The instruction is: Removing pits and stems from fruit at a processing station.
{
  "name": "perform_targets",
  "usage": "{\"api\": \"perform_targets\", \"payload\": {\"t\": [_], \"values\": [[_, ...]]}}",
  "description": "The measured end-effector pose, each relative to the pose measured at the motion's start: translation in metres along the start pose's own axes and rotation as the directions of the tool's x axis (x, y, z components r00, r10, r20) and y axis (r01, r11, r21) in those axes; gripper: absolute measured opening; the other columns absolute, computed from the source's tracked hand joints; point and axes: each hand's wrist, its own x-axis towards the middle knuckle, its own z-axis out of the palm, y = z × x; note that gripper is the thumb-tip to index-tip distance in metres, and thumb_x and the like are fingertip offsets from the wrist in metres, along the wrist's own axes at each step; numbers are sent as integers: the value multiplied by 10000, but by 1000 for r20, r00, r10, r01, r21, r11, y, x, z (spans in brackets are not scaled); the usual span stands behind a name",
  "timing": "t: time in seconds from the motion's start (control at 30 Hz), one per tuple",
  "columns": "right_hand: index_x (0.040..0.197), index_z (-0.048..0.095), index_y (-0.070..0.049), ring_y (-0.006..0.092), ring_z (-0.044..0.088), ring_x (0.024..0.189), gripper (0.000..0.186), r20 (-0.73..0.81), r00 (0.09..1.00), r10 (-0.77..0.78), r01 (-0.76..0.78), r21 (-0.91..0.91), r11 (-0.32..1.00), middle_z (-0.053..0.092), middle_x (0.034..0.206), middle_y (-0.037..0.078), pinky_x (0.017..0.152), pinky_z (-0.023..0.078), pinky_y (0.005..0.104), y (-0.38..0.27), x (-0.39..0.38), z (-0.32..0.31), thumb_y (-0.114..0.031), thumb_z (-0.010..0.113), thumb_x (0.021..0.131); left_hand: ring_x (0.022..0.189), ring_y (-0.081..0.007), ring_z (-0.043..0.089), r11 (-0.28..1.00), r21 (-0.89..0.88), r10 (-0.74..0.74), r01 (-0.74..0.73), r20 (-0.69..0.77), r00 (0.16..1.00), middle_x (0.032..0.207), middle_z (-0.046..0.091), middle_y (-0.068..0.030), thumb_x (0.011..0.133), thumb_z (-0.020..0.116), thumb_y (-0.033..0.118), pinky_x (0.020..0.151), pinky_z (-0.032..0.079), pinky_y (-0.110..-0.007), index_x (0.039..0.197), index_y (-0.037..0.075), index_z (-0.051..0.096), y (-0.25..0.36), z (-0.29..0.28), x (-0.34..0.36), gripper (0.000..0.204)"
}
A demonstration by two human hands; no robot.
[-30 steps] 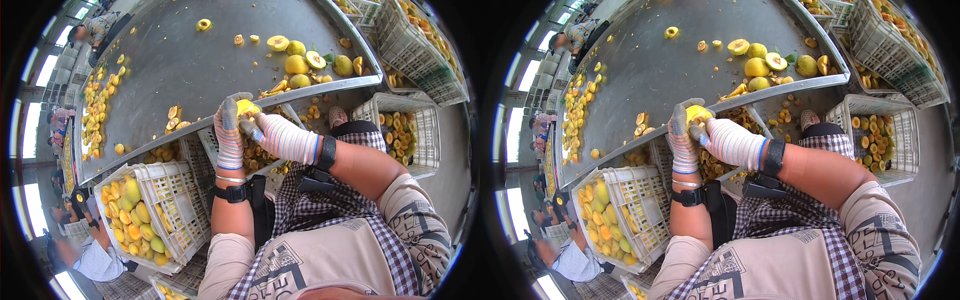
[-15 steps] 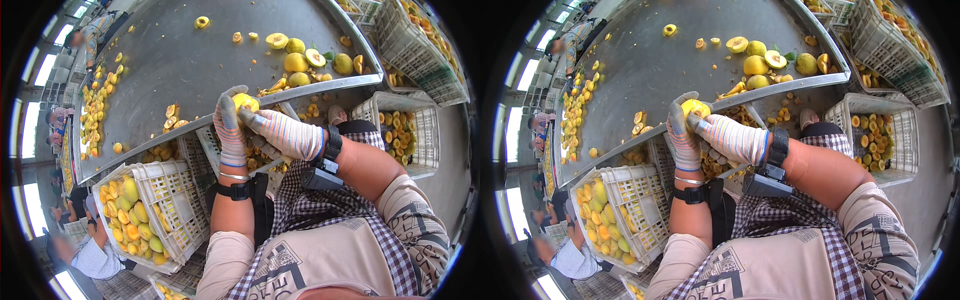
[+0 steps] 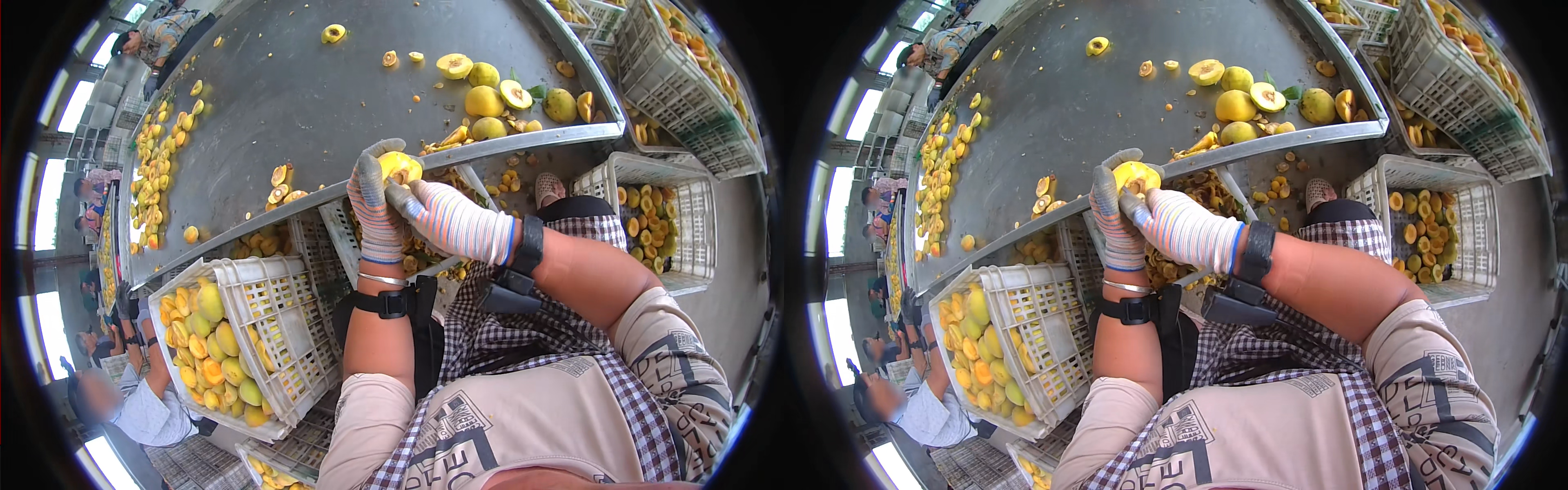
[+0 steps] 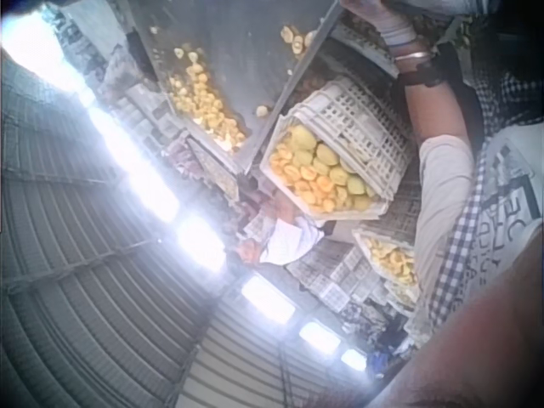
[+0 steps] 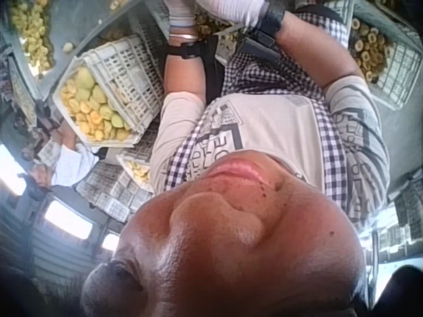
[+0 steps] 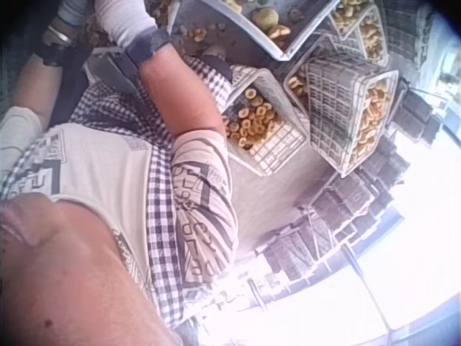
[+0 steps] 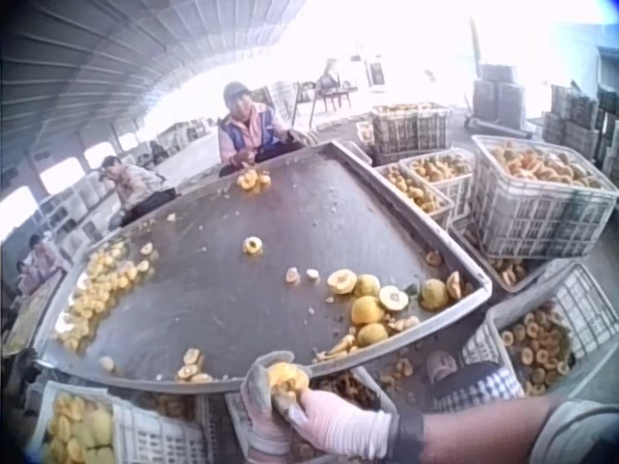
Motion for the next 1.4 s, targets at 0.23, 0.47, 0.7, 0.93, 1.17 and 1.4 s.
{"api": "perform_targets", "payload": {"t": [0.23,0.47,0.7,0.93,1.17,1.4], "values": [[846,510,-148,20,323,426,443,442,844,304,-535,731,423,398,598,-66,367,255,178,-1,-12,-9,-581,450,916,792,-188,638,991,121,-59,58,6,998,866,659,-122,880,505,576,732,526,-309,1029,-18,618,13,2,0,622],[785,486,-161,22,372,445,492,574,809,125,-582,755,302,410,585,-50,373,317,181,8,-17,-16,-642,448,881,787,-199,646,980,134,144,-144,10,990,846,665,-134,900,482,565,733,535,-317,1055,-15,601,-1,3,-4,612],[959,551,52,393,614,723,412,43,994,100,-96,-93,991,614,738,239,661,499,443,16,-20,-5,-350,460,937,792,-203,646,994,55,-93,94,-9,996,868,665,-130,901,509,505,737,532,-319,1051,-14,608,7,9,-15,549],[968,562,42,353,643,727,300,99,992,77,-22,-466,885,641,740,188,626,517,417,5,-34,-12,-245,529,889,794,-163,641,948,238,-206,212,-53,977,894,668,-90,893,548,470,731,521,-295,1006,12,655,3,-2,-22,483],[1003,587,20,304,670,743,220,183,977,114,38,-665,746,669,758,143,618,533,403,-5,-39,-24,-102,549,824,832,-114,618,866,383,-308,321,-96,947,925,668,-54,926,570,320,743,511,-252,1094,-2,623,-9,-58,-25,367],[1089,604,33,302,676,838,315,220,933,286,-63,-682,729,688,867,168,654,543,390,32,-26,-3,-120,588,814,520,-120,579,942,-6,-318,334,-325,890,872,682,-172,915,441,504,389,395,-189,991,75,629,40,-29,-42,474]]}}
